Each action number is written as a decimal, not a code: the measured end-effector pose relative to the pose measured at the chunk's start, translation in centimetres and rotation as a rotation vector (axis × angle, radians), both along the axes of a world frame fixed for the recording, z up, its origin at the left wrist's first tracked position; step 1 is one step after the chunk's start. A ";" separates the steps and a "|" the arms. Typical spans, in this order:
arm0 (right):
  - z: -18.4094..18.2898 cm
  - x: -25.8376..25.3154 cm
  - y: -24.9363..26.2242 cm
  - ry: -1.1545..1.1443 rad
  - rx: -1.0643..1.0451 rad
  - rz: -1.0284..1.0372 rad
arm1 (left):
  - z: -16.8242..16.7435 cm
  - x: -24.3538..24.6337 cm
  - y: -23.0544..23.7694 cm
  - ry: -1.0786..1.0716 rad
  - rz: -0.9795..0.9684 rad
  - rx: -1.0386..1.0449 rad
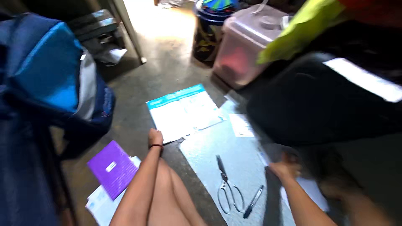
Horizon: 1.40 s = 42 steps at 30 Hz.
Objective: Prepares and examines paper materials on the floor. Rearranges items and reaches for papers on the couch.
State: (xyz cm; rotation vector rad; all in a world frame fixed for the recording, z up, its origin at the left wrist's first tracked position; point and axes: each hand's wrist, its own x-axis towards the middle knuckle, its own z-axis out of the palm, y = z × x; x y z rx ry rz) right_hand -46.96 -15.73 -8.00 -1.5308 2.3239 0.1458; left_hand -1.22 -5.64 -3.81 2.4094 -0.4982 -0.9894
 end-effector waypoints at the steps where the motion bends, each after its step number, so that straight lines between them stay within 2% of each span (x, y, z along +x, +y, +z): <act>1: -1.1 -0.3 0.2 -0.037 -0.141 -0.006 | 0.0 0.0 0.0 0.008 0.033 -0.018; 3: -3.7 -0.8 0.4 -0.091 -0.446 -0.008 | 0.0 0.1 0.1 0.030 0.074 -0.034; 4: -3.4 -0.3 0.7 -0.153 -0.526 -0.011 | 0.1 0.1 0.2 0.041 0.087 -0.039; 6: -1.7 1.5 1.5 -0.270 -0.601 0.049 | 0.0 0.1 0.4 0.048 0.128 -0.068; 9: -0.2 5.4 3.3 -0.415 -0.729 0.279 | -0.1 0.4 1.0 0.047 0.165 -0.118; 12: 1.2 12.0 5.4 -0.646 -0.619 0.470 | 0.3 0.4 1.3 0.064 0.129 -0.127; 14: 1.8 17.3 6.7 -0.882 -0.349 0.495 | 0.4 0.6 1.7 0.083 0.107 -0.106; 15: 2.3 19.9 7.1 -1.003 -0.119 0.405 | 0.4 0.6 1.9 0.085 0.094 -0.089; 17: 2.9 24.4 7.5 -1.225 0.232 0.021 | 0.5 0.5 2.0 0.053 0.038 -0.030; 18: 2.7 26.0 7.5 -1.316 0.282 -0.177 | 0.6 0.3 2.1 0.009 -0.016 0.017; 20: 2.0 28.0 7.4 -1.445 0.243 -0.457 | 0.8 -0.3 1.7 -0.138 -0.164 0.069; 22: 1.5 28.7 7.3 -1.456 0.180 -0.548 | 0.0 -1.3 1.3 -0.256 -0.393 -0.077; 24: 1.3 28.9 7.2 -1.432 0.152 -0.529 | -1.3 -2.4 0.4 -0.292 -0.693 -0.246; 26: 1.0 28.7 7.1 -1.412 0.146 -0.486 | -2.4 -3.6 -0.7 -0.291 -0.929 -0.314; 28: 0.7 28.2 6.8 -1.406 0.150 -0.437 | -3.3 -4.5 -1.7 -0.294 -1.071 -0.309; 31: 0.6 27.5 6.2 -1.382 0.152 -0.357 | -3.8 -4.9 -2.6 -0.321 -1.113 -0.330; 38: 0.4 26.9 6.5 -1.229 -0.071 -0.297 | -4.6 -5.6 -4.0 -0.388 -1.051 -0.413; 42: 0.3 26.6 6.6 -1.220 -0.130 -0.271 | -6.3 -5.8 -3.7 -0.522 -1.025 -0.574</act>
